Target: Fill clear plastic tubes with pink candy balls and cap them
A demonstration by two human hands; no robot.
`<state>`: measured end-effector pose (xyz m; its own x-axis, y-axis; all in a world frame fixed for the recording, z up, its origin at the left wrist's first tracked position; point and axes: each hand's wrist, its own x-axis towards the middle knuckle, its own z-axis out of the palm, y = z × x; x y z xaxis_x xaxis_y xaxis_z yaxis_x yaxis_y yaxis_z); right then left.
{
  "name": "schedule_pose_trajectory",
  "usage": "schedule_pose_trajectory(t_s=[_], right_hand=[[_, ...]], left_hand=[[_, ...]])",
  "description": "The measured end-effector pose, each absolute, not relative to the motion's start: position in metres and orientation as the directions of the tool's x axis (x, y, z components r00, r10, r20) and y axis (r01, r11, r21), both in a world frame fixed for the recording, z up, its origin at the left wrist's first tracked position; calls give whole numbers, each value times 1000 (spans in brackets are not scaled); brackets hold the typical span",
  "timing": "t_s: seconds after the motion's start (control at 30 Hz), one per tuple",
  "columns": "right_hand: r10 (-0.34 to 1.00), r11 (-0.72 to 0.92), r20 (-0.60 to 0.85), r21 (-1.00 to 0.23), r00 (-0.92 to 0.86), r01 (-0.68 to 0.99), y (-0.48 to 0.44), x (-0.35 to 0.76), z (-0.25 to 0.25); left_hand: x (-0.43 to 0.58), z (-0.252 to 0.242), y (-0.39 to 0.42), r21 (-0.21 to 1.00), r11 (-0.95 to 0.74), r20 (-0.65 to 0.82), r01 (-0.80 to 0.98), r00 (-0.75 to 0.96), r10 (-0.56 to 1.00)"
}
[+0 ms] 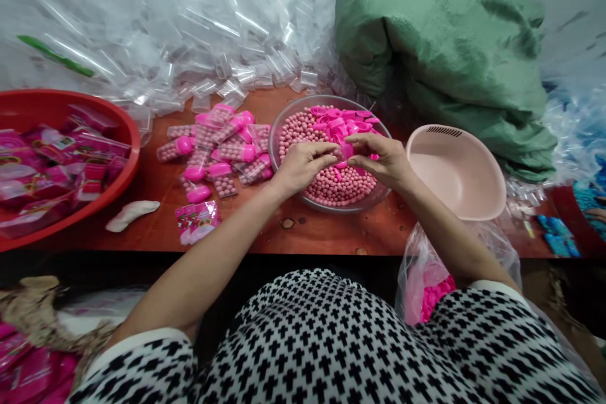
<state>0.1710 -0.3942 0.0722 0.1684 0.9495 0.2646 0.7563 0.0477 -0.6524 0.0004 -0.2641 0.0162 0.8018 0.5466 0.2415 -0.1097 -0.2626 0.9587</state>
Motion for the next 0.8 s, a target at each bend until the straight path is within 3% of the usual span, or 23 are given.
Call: schedule_pose_trajectory(t_s=[0.1,0.33,0.6,0.7,0.8], right_hand=[[952,42,262,-621,156,783,-392,171,70],[938,232,346,-578,-22,783,-389,173,68],[957,231,247,-341,-150,911,-389,164,70],[954,255,252,-409,-160,876,-386,168,65],[965,198,256,-577,-55,793,-386,173,67]], left_hand=[[-1,17,-266,967,-228,226,-113,795,563],[-6,17,-269,972,-201,219,-120,768,601],[-12,22,-278,847,-527,395,-68,743,539],[-11,20,-277,824,-564,409,-62,753,515],[-8,20,-273,913,-398,321,-86,755,572]])
